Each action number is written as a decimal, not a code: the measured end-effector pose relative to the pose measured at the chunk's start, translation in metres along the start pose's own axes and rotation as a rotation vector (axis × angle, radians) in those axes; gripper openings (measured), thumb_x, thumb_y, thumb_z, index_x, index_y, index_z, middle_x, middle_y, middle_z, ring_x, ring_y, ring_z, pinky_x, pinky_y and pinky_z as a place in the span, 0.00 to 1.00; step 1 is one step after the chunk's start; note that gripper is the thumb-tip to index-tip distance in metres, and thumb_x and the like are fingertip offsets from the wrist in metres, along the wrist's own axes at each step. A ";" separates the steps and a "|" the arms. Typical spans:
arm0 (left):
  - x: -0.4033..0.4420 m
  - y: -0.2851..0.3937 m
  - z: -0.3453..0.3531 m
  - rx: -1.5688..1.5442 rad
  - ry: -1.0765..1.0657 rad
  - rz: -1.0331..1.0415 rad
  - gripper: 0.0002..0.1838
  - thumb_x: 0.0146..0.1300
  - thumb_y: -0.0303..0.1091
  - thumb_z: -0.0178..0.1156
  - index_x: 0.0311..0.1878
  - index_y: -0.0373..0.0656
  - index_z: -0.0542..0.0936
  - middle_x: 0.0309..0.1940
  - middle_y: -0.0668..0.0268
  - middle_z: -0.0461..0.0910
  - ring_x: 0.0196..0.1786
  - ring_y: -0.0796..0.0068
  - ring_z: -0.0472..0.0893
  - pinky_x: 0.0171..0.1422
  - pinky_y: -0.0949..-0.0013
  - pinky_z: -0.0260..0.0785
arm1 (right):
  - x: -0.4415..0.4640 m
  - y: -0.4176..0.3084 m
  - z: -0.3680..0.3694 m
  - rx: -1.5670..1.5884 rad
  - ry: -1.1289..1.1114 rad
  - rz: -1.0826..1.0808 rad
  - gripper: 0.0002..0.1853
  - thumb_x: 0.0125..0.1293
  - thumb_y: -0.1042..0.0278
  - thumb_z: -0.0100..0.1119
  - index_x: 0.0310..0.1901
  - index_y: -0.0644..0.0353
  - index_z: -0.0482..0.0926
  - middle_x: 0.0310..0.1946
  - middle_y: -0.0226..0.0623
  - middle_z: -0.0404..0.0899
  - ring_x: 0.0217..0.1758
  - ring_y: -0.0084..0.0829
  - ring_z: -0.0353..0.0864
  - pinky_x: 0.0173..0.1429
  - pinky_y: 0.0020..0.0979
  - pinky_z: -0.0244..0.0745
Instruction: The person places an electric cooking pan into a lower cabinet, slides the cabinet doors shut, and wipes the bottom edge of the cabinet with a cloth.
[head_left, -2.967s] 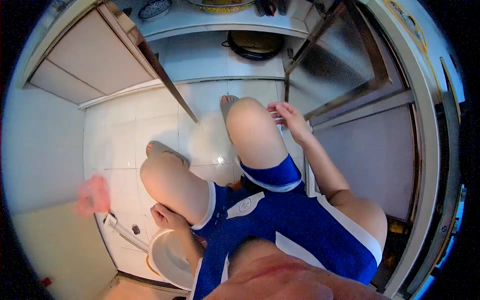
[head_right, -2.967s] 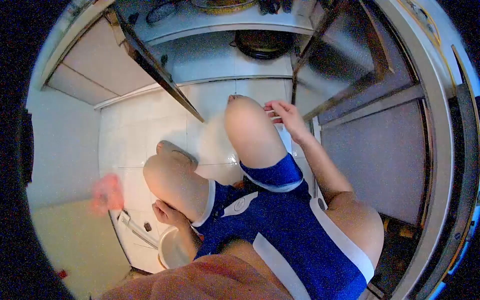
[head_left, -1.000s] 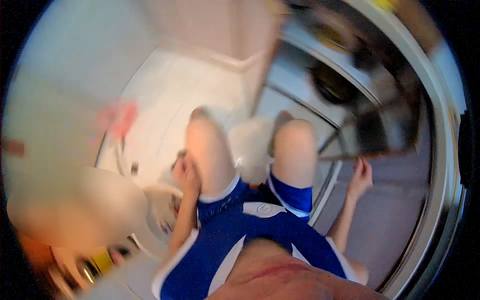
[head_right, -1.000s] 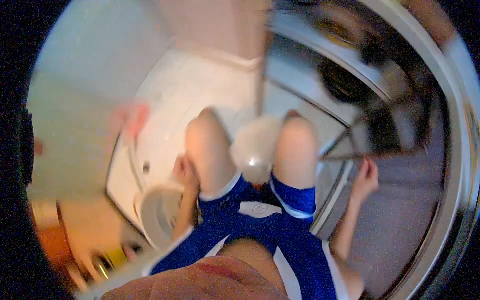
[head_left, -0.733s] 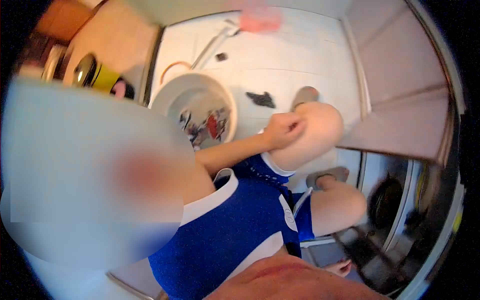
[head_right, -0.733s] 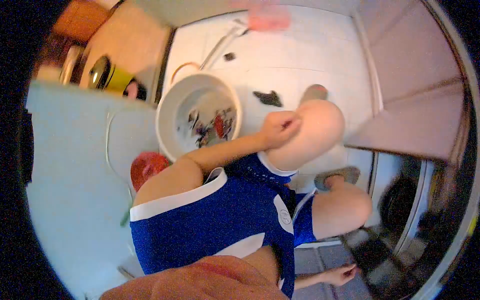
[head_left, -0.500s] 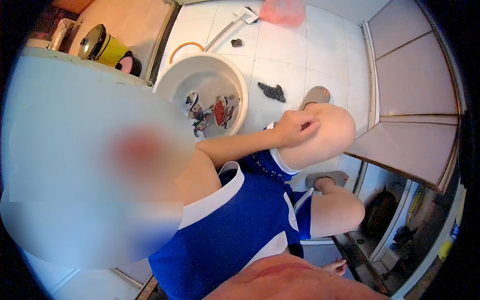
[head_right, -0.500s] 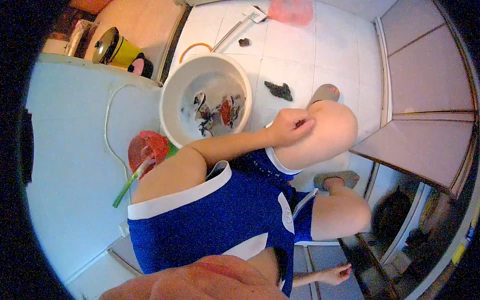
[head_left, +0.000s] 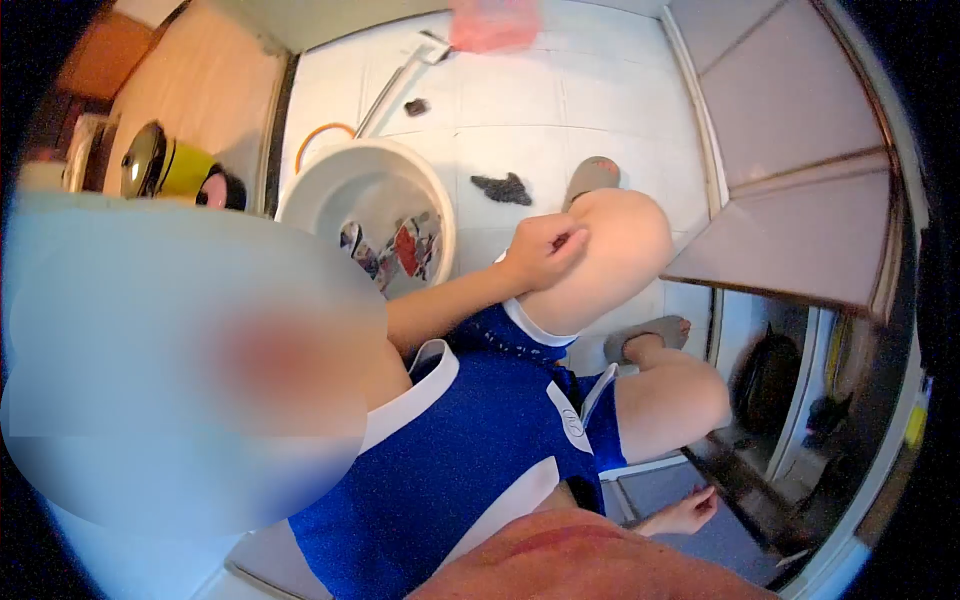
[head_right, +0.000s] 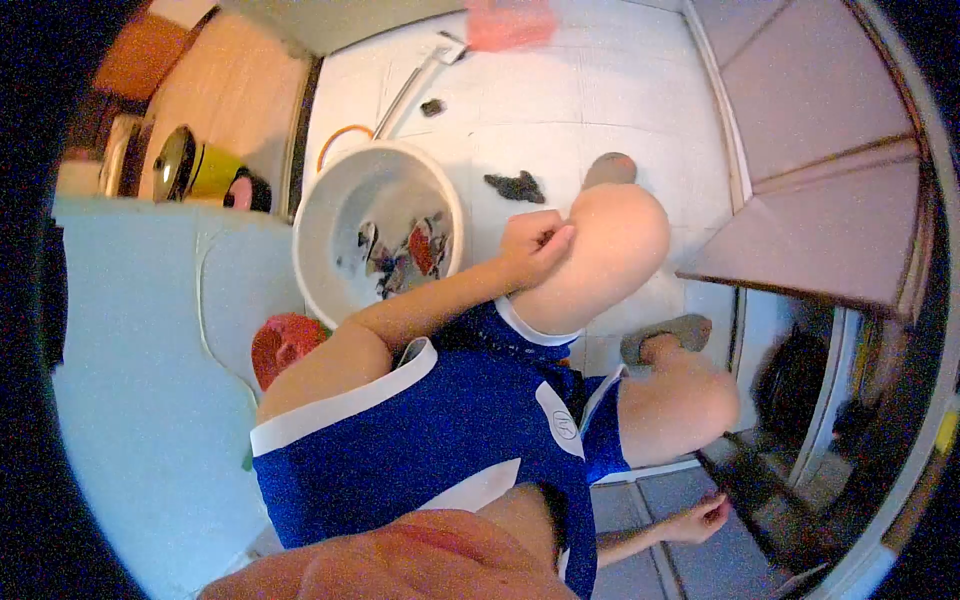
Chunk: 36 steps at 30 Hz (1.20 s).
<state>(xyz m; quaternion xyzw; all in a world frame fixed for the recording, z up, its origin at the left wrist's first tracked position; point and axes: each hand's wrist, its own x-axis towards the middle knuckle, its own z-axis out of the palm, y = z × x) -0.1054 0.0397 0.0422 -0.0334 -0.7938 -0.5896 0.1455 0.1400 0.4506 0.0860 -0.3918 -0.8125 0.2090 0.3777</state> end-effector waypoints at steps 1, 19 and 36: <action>0.000 0.000 0.001 -0.013 -0.041 0.017 0.11 0.57 0.32 0.58 0.21 0.38 0.74 0.15 0.61 0.70 0.18 0.74 0.70 0.24 0.70 0.62 | 0.002 -0.001 0.001 -0.059 -0.026 0.023 0.13 0.63 0.64 0.58 0.40 0.68 0.78 0.34 0.41 0.81 0.33 0.28 0.80 0.38 0.26 0.79; -0.001 -0.001 0.006 -0.028 -0.101 0.031 0.17 0.67 0.32 0.48 0.21 0.40 0.63 0.16 0.73 0.61 0.23 0.84 0.59 0.27 0.75 0.55 | 0.019 -0.045 0.045 0.104 0.016 0.051 0.09 0.61 0.66 0.60 0.37 0.63 0.79 0.26 0.42 0.81 0.27 0.30 0.82 0.32 0.28 0.75; -0.004 -0.004 0.006 -0.023 -0.063 0.005 0.19 0.69 0.36 0.46 0.21 0.40 0.62 0.18 0.72 0.61 0.25 0.81 0.60 0.30 0.73 0.56 | 0.132 -0.045 0.157 0.021 -0.028 -0.087 0.10 0.61 0.60 0.55 0.36 0.57 0.78 0.29 0.44 0.80 0.33 0.47 0.80 0.35 0.43 0.73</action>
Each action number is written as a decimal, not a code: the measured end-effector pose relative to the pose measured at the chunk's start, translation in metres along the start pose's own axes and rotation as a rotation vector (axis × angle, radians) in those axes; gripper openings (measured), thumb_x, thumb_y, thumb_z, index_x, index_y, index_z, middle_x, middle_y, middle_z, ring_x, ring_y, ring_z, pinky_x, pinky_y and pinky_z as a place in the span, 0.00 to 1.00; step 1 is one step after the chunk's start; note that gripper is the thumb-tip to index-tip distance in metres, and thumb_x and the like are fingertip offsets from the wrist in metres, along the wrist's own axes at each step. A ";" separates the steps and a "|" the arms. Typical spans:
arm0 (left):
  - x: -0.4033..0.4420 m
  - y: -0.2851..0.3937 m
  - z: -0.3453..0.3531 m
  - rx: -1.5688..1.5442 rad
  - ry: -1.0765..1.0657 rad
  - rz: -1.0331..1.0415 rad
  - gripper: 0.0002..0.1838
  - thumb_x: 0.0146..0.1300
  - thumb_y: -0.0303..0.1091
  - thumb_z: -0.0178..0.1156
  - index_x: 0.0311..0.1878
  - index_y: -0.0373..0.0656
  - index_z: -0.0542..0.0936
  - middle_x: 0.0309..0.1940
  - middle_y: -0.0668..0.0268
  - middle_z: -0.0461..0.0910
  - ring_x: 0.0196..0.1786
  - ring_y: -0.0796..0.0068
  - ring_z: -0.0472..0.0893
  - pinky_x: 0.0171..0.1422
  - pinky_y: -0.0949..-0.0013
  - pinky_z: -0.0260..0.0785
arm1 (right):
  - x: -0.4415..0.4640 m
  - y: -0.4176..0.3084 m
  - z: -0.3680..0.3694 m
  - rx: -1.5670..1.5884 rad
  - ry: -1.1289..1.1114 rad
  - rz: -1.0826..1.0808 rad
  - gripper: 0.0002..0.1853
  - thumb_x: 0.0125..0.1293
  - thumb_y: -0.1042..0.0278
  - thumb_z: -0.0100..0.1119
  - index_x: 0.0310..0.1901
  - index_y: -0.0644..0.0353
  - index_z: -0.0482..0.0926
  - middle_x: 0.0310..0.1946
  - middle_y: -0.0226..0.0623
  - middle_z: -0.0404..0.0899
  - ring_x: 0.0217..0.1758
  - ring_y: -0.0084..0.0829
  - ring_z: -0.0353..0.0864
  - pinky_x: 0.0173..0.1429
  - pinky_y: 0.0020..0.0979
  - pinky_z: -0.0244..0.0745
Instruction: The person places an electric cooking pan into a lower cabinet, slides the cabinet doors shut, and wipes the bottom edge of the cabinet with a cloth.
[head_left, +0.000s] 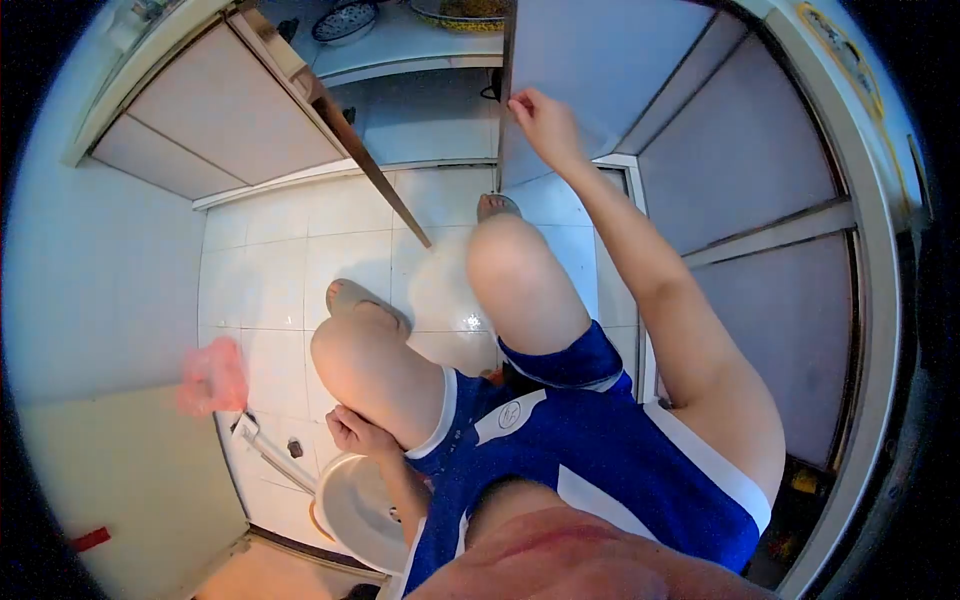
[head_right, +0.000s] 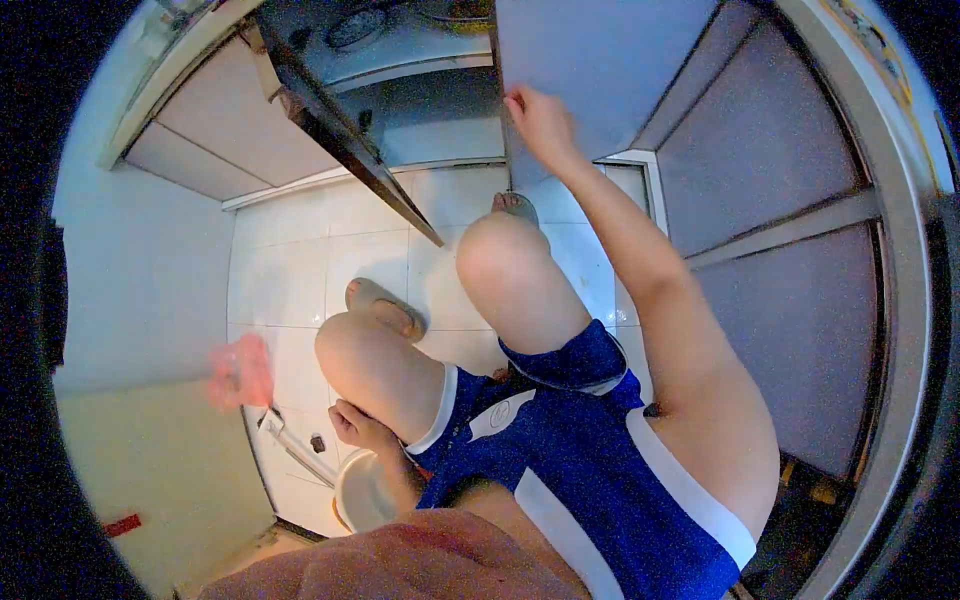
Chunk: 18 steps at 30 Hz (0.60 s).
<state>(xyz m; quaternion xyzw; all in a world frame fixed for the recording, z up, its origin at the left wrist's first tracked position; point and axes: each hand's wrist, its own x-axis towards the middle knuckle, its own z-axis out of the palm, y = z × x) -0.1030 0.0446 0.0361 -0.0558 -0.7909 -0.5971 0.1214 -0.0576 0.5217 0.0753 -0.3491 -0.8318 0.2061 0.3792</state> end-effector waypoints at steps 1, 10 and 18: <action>0.000 0.000 0.000 0.001 -0.004 0.000 0.19 0.69 0.36 0.46 0.21 0.40 0.62 0.18 0.72 0.62 0.25 0.81 0.60 0.30 0.73 0.56 | 0.007 0.003 0.005 -0.006 0.021 -0.032 0.09 0.62 0.63 0.53 0.37 0.58 0.78 0.29 0.46 0.80 0.34 0.49 0.79 0.36 0.44 0.73; -0.001 0.000 -0.001 0.011 0.019 -0.042 0.18 0.69 0.37 0.46 0.22 0.39 0.64 0.18 0.70 0.64 0.25 0.80 0.62 0.31 0.73 0.58 | 0.063 0.031 0.044 -0.038 -0.169 -0.109 0.14 0.62 0.74 0.44 0.49 0.63 0.68 0.41 0.49 0.77 0.45 0.51 0.76 0.48 0.44 0.72; -0.001 0.001 0.001 0.068 0.051 0.036 0.19 0.68 0.38 0.46 0.21 0.39 0.62 0.17 0.70 0.64 0.23 0.80 0.62 0.27 0.72 0.57 | 0.097 0.043 0.062 0.013 -0.169 -0.141 0.21 0.54 0.84 0.42 0.52 0.66 0.67 0.48 0.52 0.74 0.55 0.47 0.72 0.58 0.38 0.66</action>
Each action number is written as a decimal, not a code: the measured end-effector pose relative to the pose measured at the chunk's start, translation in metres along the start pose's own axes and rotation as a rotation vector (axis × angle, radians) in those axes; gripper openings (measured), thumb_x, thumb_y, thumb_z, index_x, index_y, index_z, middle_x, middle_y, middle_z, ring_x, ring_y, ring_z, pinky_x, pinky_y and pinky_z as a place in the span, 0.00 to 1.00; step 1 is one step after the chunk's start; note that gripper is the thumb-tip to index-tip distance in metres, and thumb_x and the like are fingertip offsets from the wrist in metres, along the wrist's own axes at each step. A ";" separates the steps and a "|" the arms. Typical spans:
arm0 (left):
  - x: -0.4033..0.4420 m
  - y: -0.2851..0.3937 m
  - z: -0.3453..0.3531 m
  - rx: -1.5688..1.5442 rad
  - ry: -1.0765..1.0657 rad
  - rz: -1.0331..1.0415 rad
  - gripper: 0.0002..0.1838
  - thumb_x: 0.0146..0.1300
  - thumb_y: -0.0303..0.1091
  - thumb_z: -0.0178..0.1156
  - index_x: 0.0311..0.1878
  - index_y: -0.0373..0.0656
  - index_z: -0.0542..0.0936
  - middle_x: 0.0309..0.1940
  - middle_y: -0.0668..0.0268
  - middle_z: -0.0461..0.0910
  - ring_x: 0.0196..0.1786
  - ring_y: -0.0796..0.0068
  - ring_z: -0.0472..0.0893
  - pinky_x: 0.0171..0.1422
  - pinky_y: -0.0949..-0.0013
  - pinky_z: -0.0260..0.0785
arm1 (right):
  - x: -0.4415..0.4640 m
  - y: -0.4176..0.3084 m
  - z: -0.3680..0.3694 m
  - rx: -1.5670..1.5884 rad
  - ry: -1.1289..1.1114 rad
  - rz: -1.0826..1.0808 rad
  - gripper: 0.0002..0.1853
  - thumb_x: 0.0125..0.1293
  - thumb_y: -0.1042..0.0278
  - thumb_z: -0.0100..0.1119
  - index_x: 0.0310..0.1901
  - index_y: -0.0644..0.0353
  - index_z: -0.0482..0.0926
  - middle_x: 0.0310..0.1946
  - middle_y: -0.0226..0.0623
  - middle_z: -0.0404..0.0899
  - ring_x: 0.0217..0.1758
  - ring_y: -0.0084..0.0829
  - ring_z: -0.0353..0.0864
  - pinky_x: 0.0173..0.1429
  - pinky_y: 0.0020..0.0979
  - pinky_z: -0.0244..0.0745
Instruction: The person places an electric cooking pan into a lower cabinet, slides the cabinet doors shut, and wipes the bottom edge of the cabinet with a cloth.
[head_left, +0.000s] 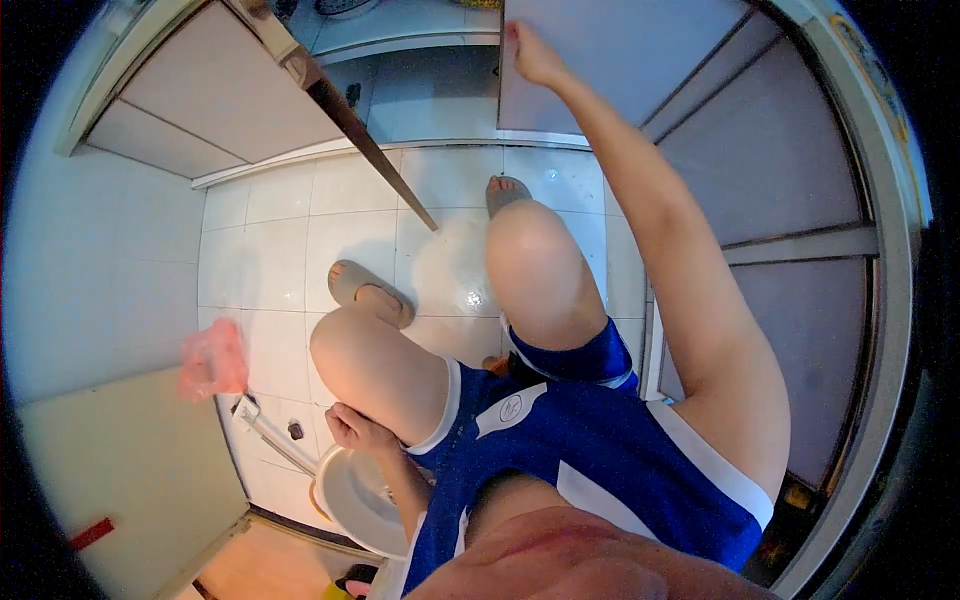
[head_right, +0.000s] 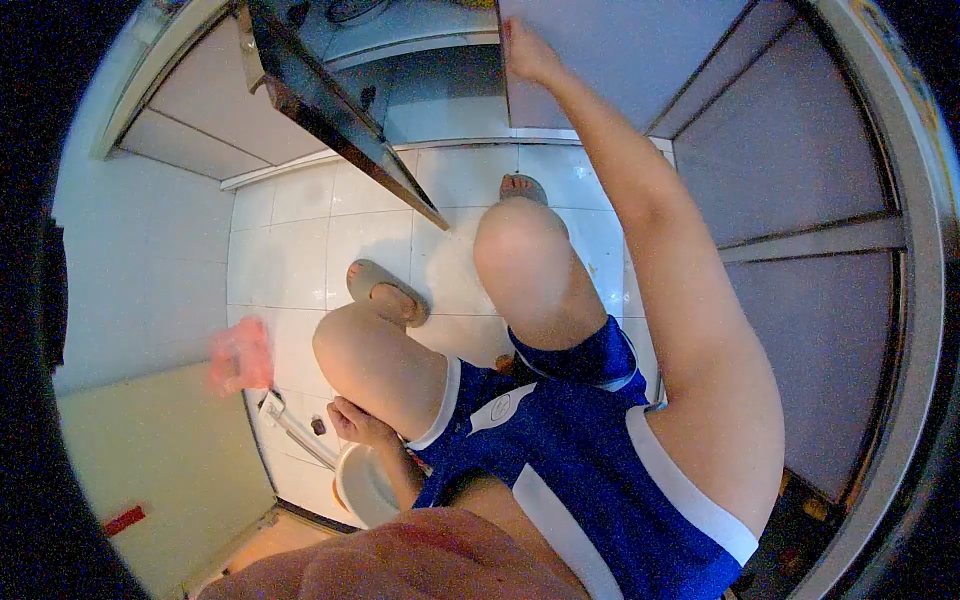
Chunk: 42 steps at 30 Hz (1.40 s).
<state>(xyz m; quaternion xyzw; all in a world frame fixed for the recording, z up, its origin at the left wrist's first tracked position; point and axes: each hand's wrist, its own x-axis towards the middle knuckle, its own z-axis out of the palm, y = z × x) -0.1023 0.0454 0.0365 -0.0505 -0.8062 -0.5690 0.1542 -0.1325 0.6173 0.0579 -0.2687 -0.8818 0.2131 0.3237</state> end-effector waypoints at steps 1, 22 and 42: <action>0.000 0.000 0.000 -0.001 0.006 0.007 0.19 0.68 0.38 0.47 0.21 0.39 0.62 0.17 0.69 0.64 0.23 0.79 0.62 0.27 0.72 0.57 | 0.003 0.005 0.004 0.018 0.021 -0.015 0.22 0.53 0.85 0.41 0.52 0.66 0.67 0.48 0.52 0.74 0.55 0.46 0.72 0.59 0.38 0.65; 0.000 0.001 0.001 -0.058 -0.044 0.013 0.19 0.69 0.39 0.46 0.22 0.40 0.63 0.19 0.72 0.62 0.25 0.81 0.62 0.31 0.74 0.58 | -0.219 -0.081 -0.071 0.896 -0.483 0.515 0.15 0.66 0.58 0.51 0.43 0.59 0.81 0.39 0.33 0.81 0.45 0.23 0.75 0.52 0.26 0.68; 0.000 0.002 -0.002 -0.017 -0.054 -0.007 0.19 0.69 0.40 0.46 0.23 0.39 0.65 0.20 0.70 0.67 0.25 0.79 0.65 0.32 0.73 0.61 | -0.091 -0.259 -0.044 -0.113 -0.607 -0.273 0.25 0.60 0.42 0.52 0.32 0.60 0.82 0.27 0.44 0.81 0.34 0.43 0.82 0.37 0.41 0.74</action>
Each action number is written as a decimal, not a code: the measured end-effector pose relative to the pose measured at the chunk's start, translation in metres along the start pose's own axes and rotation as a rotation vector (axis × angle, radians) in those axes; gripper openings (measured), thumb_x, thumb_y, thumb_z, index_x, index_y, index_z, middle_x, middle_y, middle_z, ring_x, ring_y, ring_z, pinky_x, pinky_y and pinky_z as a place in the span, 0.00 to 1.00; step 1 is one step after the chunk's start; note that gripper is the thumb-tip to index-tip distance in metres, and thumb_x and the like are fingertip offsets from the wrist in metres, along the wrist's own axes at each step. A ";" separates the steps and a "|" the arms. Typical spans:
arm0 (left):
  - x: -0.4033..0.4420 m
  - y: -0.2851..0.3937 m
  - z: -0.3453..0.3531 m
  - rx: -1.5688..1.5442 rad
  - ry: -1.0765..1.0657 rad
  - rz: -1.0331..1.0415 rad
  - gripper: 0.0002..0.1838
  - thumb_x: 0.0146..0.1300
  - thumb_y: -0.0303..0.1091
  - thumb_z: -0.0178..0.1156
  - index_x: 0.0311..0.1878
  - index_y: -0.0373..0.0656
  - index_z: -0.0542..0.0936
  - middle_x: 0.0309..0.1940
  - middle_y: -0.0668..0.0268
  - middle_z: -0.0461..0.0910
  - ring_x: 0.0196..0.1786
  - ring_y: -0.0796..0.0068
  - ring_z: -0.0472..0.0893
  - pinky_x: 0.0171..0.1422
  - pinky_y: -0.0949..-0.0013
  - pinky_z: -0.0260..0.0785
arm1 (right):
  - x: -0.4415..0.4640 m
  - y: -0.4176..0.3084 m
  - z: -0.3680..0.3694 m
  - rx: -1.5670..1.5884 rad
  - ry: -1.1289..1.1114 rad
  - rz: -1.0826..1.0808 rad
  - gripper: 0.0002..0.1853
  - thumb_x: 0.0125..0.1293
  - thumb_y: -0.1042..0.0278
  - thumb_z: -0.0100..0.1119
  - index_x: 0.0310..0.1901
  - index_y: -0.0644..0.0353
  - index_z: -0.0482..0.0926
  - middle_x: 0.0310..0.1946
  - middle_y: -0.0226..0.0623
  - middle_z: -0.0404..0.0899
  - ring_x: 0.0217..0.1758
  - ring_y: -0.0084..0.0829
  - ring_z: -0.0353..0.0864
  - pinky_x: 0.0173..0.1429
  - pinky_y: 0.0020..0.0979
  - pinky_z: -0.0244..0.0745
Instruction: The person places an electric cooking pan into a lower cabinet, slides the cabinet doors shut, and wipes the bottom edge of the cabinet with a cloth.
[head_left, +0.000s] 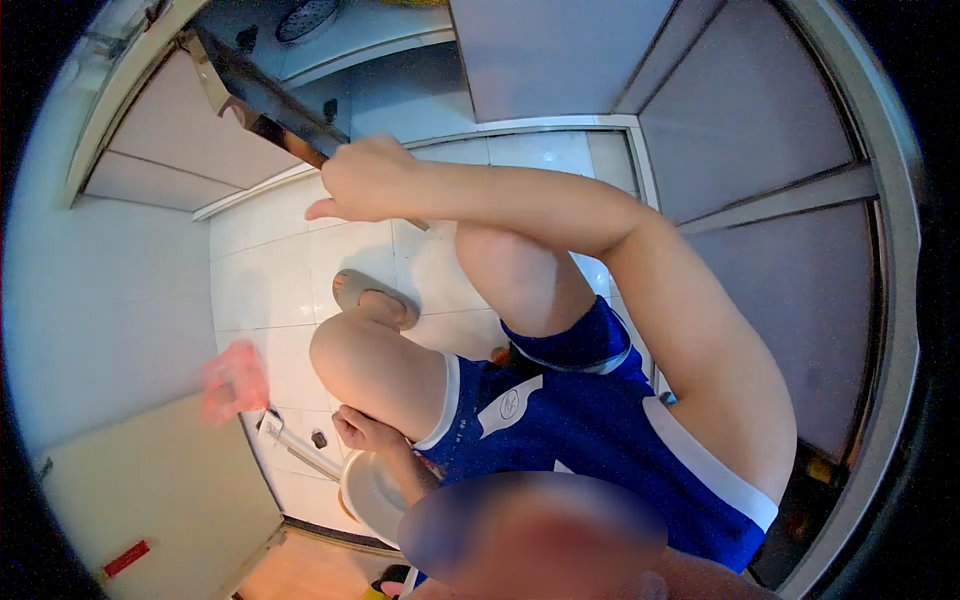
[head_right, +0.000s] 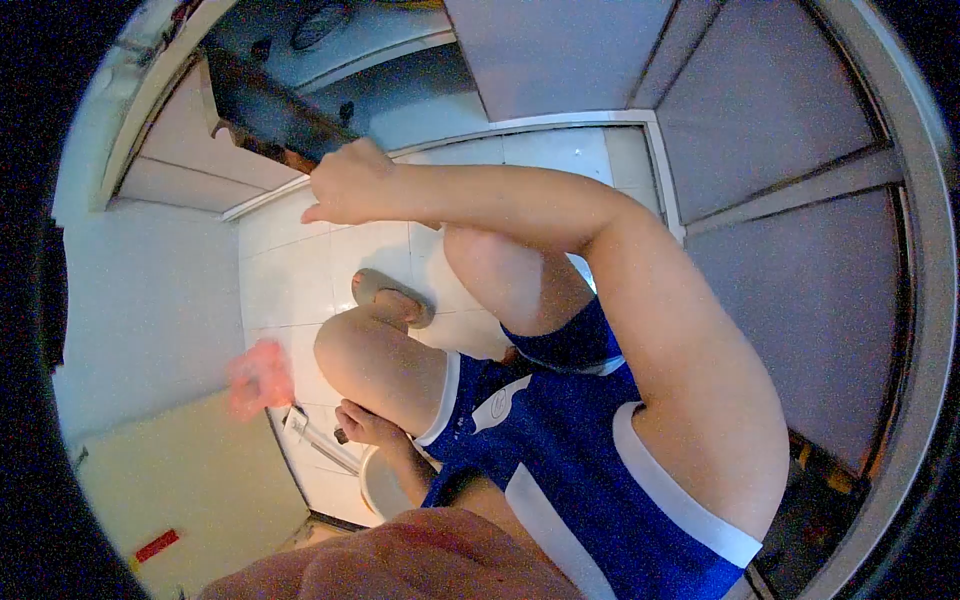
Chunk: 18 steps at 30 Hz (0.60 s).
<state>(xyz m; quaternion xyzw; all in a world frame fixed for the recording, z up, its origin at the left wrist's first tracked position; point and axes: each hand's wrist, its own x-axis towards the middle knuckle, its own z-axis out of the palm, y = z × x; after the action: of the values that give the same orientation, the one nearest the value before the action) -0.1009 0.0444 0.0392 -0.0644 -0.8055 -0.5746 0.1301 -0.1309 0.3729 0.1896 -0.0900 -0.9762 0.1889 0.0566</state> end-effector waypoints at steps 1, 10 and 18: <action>-0.001 0.004 0.001 -0.010 0.004 -0.006 0.19 0.69 0.40 0.47 0.24 0.39 0.65 0.20 0.69 0.67 0.25 0.79 0.65 0.32 0.73 0.61 | 0.004 0.000 -0.005 -0.003 0.001 0.028 0.25 0.61 0.42 0.52 0.31 0.60 0.82 0.24 0.44 0.80 0.30 0.44 0.81 0.34 0.41 0.74; 0.000 0.005 0.003 0.018 0.042 -0.029 0.20 0.69 0.40 0.45 0.22 0.40 0.62 0.18 0.70 0.63 0.25 0.81 0.61 0.30 0.74 0.57 | 0.009 0.053 0.014 -0.159 0.207 0.192 0.20 0.62 0.52 0.48 0.27 0.58 0.83 0.27 0.44 0.82 0.32 0.42 0.83 0.35 0.40 0.76; -0.002 0.010 0.005 0.003 0.032 -0.033 0.20 0.70 0.38 0.45 0.22 0.40 0.60 0.18 0.72 0.57 0.24 0.80 0.60 0.30 0.72 0.56 | 0.020 0.164 0.007 -0.182 0.413 0.475 0.19 0.62 0.55 0.47 0.27 0.59 0.82 0.27 0.46 0.81 0.33 0.46 0.82 0.38 0.44 0.75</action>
<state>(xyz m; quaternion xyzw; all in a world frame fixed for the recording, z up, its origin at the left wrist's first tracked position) -0.0974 0.0521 0.0461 -0.0417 -0.8049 -0.5766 0.1338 -0.1259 0.5233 0.1222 -0.3563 -0.9087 0.0864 0.1997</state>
